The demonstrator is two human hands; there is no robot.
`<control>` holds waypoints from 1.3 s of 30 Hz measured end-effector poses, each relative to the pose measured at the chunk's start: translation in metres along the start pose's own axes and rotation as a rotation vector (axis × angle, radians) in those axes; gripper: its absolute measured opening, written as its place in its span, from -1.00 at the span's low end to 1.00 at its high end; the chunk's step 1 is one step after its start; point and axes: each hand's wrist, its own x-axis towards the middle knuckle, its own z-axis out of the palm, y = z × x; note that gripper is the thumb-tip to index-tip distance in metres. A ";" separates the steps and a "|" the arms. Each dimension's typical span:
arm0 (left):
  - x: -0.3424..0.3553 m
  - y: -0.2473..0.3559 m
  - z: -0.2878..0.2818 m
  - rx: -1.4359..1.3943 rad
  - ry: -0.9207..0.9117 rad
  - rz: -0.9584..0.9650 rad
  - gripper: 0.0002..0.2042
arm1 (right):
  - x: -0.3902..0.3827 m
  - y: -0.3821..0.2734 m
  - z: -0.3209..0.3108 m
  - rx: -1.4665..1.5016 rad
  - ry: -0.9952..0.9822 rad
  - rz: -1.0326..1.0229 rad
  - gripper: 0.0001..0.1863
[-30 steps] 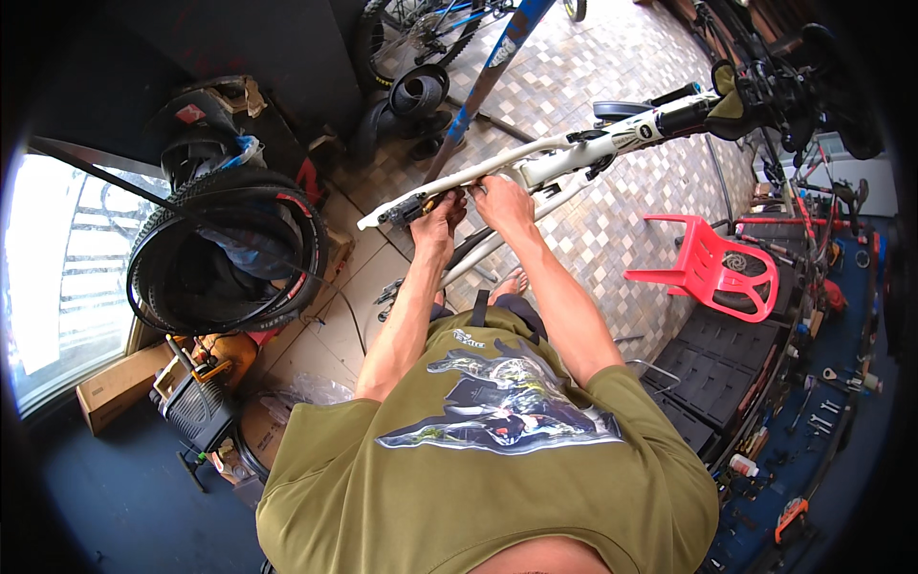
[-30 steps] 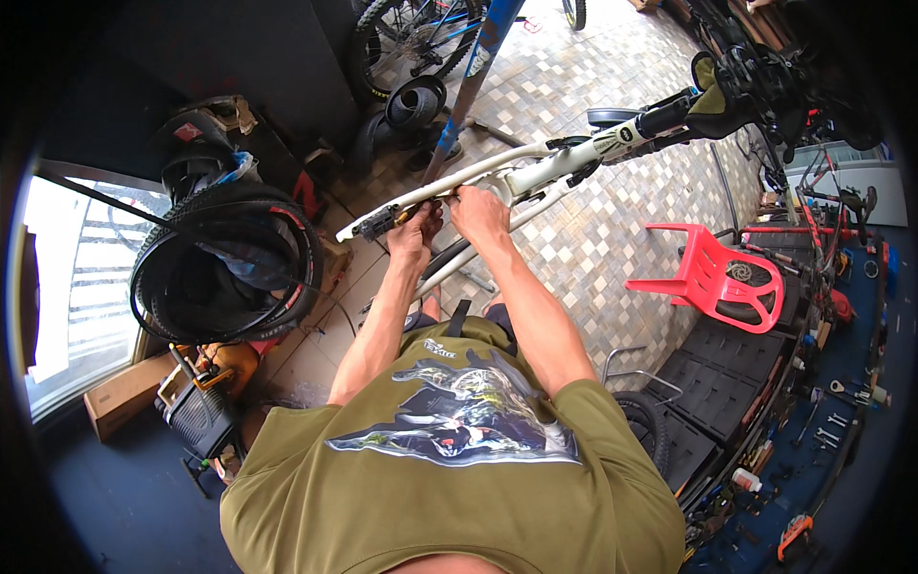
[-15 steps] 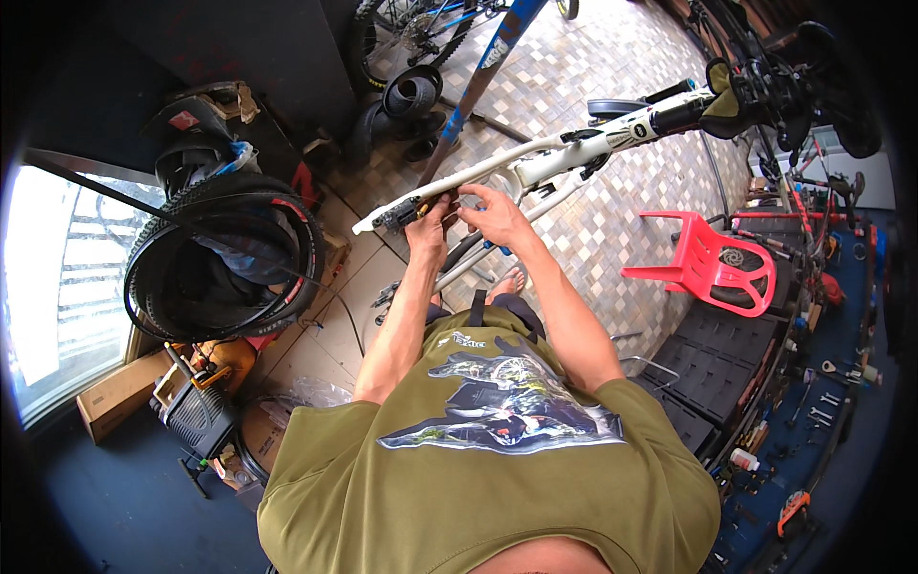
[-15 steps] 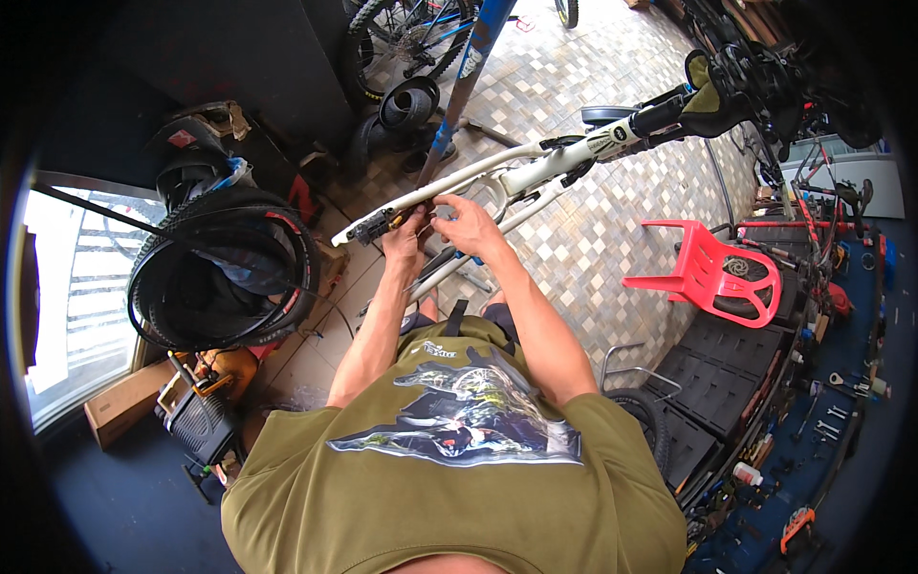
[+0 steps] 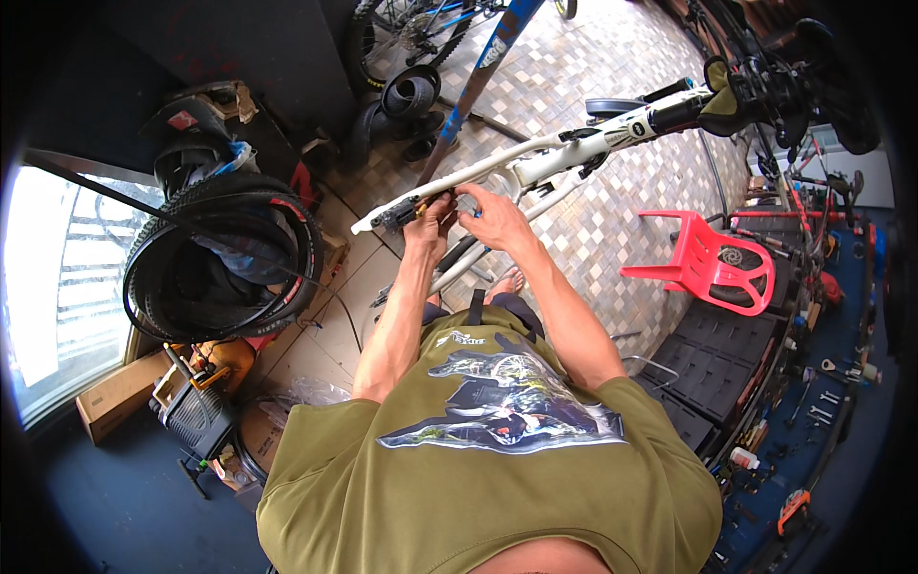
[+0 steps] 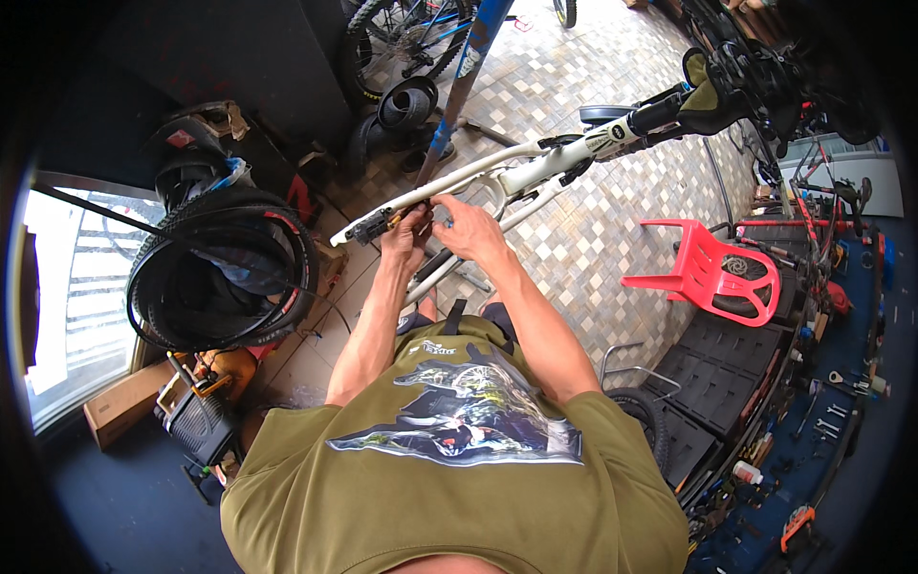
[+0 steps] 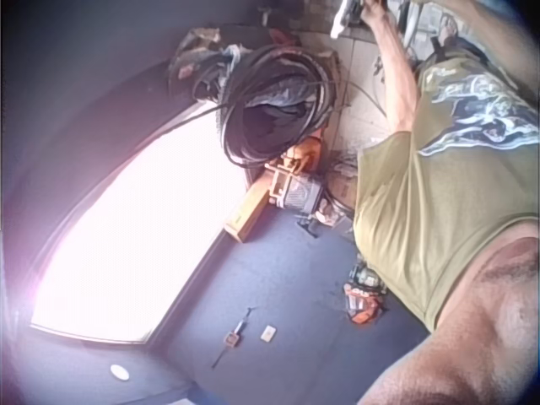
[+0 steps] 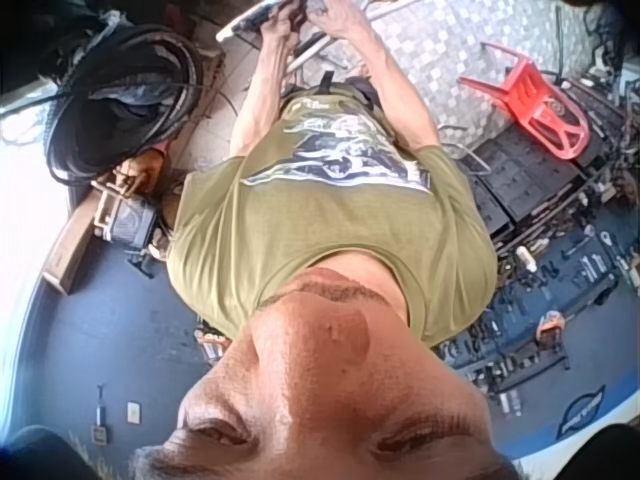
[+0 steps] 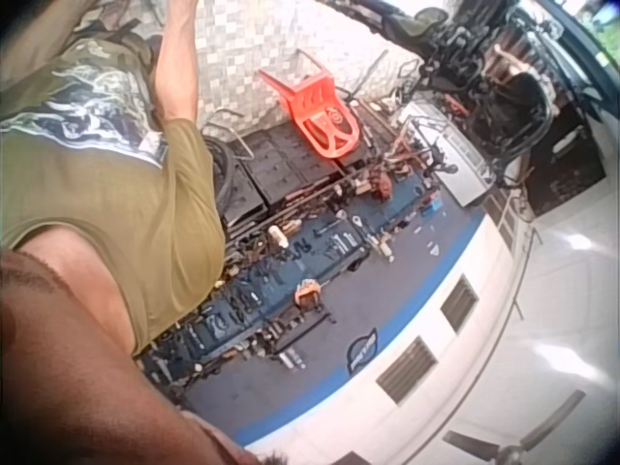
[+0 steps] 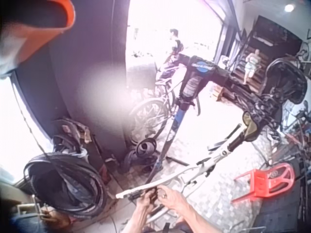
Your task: The person works on a bicycle frame mounted on a repair stand, using a screwdriver to adjust components near the bottom bracket and chainstay. The person repeatedly reaches for tools on a cluttered workbench and returns to the bike to continue adjustments.
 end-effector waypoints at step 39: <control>-0.013 -0.015 0.048 0.342 0.301 0.454 -0.83 | 0.013 -0.018 -0.013 -0.278 -0.081 0.177 -0.41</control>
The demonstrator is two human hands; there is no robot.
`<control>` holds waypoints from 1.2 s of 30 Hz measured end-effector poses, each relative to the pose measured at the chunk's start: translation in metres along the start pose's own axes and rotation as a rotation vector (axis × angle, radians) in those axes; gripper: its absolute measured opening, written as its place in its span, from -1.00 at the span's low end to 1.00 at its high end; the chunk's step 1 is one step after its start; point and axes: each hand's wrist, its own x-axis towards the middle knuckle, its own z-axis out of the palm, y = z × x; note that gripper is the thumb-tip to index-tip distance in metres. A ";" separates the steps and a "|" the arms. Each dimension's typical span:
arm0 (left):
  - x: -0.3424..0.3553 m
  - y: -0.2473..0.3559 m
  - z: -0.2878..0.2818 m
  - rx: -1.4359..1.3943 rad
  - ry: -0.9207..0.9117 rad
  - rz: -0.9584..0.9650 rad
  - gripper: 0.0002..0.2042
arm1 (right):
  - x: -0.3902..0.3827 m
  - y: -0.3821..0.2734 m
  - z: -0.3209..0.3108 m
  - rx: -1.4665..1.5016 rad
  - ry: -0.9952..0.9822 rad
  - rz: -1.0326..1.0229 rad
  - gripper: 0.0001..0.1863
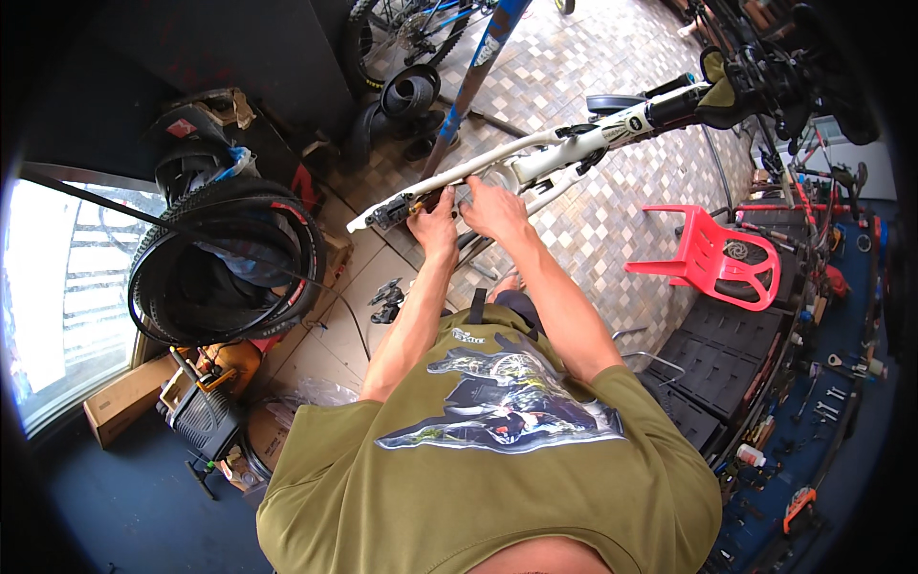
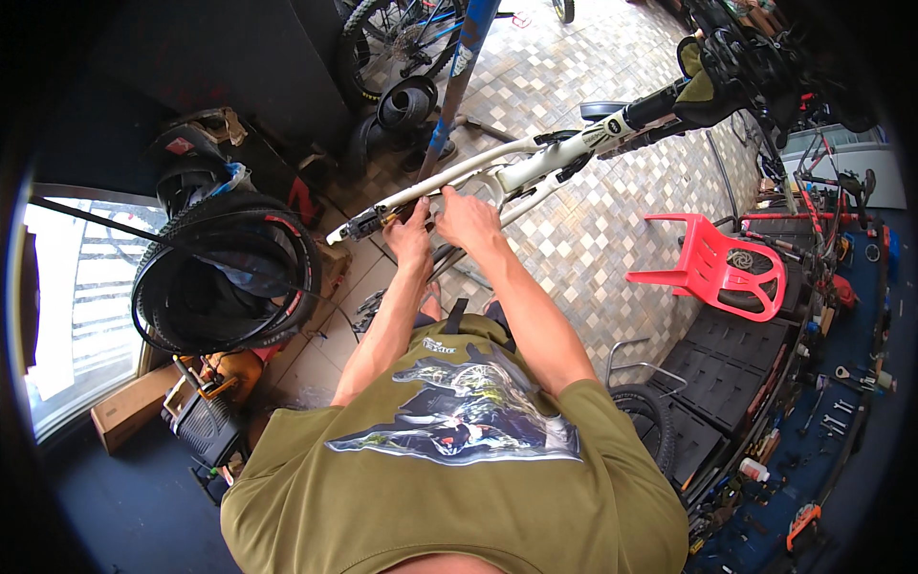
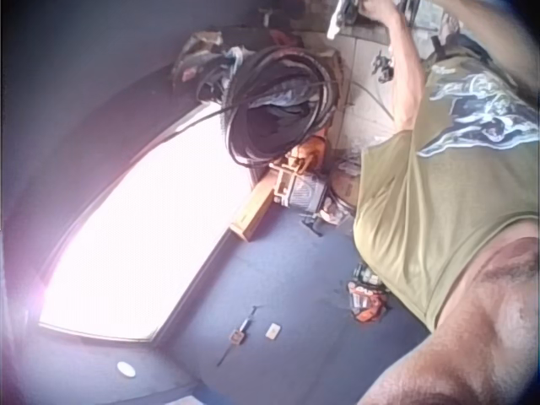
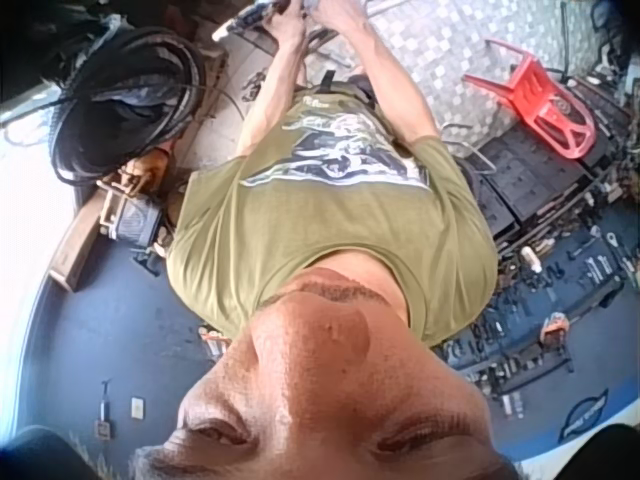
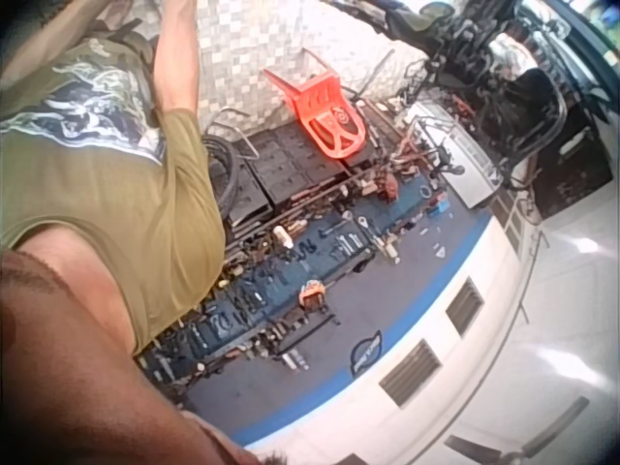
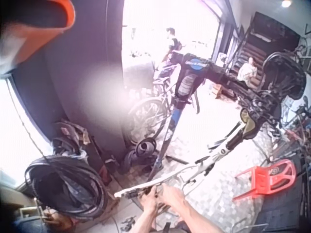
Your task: The person works on a bicycle frame mounted on a repair stand, using a screwdriver to adjust components near the bottom bracket and chainstay. The person repeatedly reaches for tools on a cluttered workbench and returns to the bike to continue adjustments.
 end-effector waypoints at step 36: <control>0.034 0.002 -0.025 -0.291 -0.524 -0.320 -0.40 | -0.060 0.055 0.020 1.308 0.014 -0.097 -0.59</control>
